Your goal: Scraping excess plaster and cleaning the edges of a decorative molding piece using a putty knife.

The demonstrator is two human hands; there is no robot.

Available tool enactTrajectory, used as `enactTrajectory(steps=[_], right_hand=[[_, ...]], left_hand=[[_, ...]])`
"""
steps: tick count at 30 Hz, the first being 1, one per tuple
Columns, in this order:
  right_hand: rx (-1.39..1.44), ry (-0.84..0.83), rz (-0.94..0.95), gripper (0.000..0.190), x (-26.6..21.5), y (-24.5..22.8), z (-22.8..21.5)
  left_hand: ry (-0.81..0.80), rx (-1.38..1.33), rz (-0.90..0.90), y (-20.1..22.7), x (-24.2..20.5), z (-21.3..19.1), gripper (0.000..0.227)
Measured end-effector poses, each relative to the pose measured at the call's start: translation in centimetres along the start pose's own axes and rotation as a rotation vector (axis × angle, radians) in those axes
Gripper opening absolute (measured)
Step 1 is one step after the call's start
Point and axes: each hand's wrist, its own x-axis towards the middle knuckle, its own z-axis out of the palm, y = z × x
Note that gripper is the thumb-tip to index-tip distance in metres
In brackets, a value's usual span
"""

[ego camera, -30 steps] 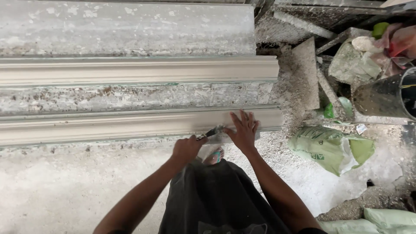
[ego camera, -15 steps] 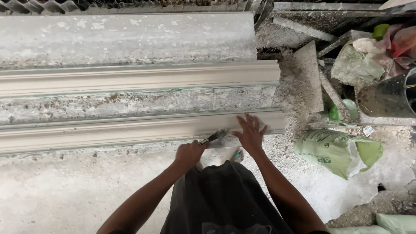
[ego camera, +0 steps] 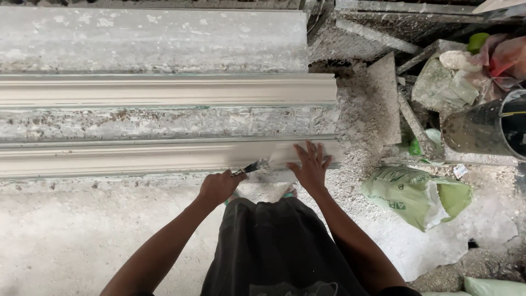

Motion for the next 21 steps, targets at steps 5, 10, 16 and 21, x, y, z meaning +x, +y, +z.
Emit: enactTrajectory(steps=[5, 10, 16, 21], right_hand=[[0.016, -0.017, -0.003, 0.070, 0.1, 0.1, -0.4], [0.023, -0.011, 0.001, 0.071, -0.1, 0.3, -0.3], [0.004, 0.005, -0.017, 0.069, 0.1, 0.1, -0.3], [0.005, 0.008, -0.007, 0.070, 0.0, 0.0, -0.2]], left_hand=[[-0.023, 0.021, 0.033, 0.6, 0.7, -1.3, 0.028], [-0.066, -0.019, 0.024, 0.3, 0.5, -1.0, 0.026], [-0.056, -0.021, 0.027, -0.2, 0.3, -1.5, 0.029], [-0.086, -0.011, 0.036, -1.0, -0.1, -0.5, 0.028]])
